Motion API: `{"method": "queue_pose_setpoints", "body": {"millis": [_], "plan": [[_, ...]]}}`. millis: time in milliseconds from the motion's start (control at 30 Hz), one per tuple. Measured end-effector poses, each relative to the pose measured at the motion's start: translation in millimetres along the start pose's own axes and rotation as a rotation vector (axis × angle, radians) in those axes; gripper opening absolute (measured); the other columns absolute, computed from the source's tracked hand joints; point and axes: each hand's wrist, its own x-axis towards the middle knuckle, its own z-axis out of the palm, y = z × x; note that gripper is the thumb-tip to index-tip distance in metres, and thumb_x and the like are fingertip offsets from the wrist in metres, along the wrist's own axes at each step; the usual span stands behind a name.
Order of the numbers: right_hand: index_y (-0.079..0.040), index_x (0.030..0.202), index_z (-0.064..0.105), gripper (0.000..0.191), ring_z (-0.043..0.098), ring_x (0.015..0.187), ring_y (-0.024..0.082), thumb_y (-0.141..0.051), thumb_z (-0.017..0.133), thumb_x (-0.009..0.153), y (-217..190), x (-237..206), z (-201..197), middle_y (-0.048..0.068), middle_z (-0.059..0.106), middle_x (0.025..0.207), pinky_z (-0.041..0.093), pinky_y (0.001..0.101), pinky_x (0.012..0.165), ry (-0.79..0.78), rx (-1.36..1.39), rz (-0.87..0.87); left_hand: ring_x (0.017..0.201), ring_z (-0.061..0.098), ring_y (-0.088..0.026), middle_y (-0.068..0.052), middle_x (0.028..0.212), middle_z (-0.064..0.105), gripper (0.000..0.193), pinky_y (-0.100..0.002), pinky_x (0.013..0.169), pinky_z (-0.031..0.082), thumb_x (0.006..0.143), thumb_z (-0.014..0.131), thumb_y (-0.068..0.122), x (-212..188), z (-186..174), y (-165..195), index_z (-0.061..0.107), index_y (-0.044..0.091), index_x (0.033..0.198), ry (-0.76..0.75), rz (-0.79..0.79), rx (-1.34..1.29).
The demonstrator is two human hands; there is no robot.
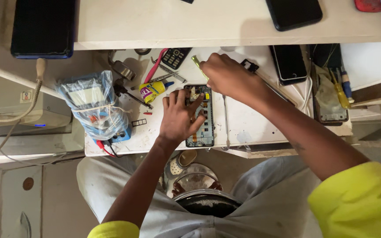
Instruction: The person repairs a disassembled smartphone on a cluttered workbench. They use a screwdriver to work on the phone's internal board, manipulate small components with their fingers, and use a multimeter with test probes connected to the device.
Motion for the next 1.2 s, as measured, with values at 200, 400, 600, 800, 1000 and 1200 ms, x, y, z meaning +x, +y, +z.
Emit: {"method": "queue_pose_setpoints", "body": {"millis": [200,400,600,800,1000,1200], "plan": [[0.008,0.090,0.071,0.027,0.071,0.089,0.038,-0.019,0.077,0.094,-18.2,16.6,-19.2,0.027,0.067,0.095,0.058,0.0454,0.079,-0.196,-0.125,0.202,0.116,0.046,-0.037,-0.018,0.122,0.052,0.053,-0.052,0.098,0.036,0.086,0.068,0.036,0.6,-0.5,0.6,0.071,0.015,0.134,-0.010,-0.019,-0.005],[0.006,0.108,0.061,0.022,0.079,0.067,0.030,0.006,0.066,0.086,-26.0,14.1,-29.2,0.026,0.061,0.108,0.059,0.0347,0.057,-0.247,0.203,0.326,0.116,0.046,-0.038,-0.020,0.123,0.052,0.053,-0.053,0.098,0.036,0.085,0.069,0.037,0.4,-0.3,-0.3,0.071,0.015,0.133,0.013,0.002,-0.018],[0.009,0.082,0.071,0.022,0.069,0.083,0.046,-0.011,0.080,0.080,-10.5,14.5,-3.7,0.034,0.064,0.097,0.058,0.0490,0.071,0.060,-0.063,0.099,0.116,0.046,-0.038,-0.020,0.123,0.052,0.053,-0.052,0.098,0.036,0.087,0.069,0.037,-0.3,1.4,-1.4,0.070,0.015,0.135,-0.015,-0.012,-0.003],[0.009,0.078,0.070,0.028,0.070,0.073,0.043,-0.017,0.080,0.086,-9.2,4.6,-9.0,0.029,0.066,0.080,0.056,0.0502,0.065,0.067,-0.016,0.045,0.117,0.046,-0.038,-0.020,0.125,0.053,0.053,-0.052,0.098,0.036,0.085,0.069,0.037,0.6,1.3,-0.9,0.070,0.016,0.134,0.010,-0.006,-0.009],[0.017,0.078,0.056,0.014,0.074,0.060,0.030,0.007,0.061,0.086,-18.8,4.0,-25.1,0.025,0.064,0.072,0.056,0.0350,0.046,-0.160,0.296,0.168,0.118,0.046,-0.038,-0.020,0.125,0.053,0.052,-0.052,0.099,0.036,0.086,0.067,0.036,0.5,0.4,-0.4,0.070,0.017,0.134,0.008,-0.012,-0.018],[0.006,0.074,0.071,0.034,0.068,0.067,0.040,-0.020,0.076,0.095,-13.7,1.1,-22.0,0.028,0.065,0.070,0.053,0.0446,0.062,0.035,-0.132,0.117,0.115,0.047,-0.037,-0.020,0.125,0.053,0.053,-0.052,0.098,0.036,0.086,0.066,0.037,1.0,-0.3,0.1,0.068,0.016,0.135,-0.004,-0.011,0.000]]}}
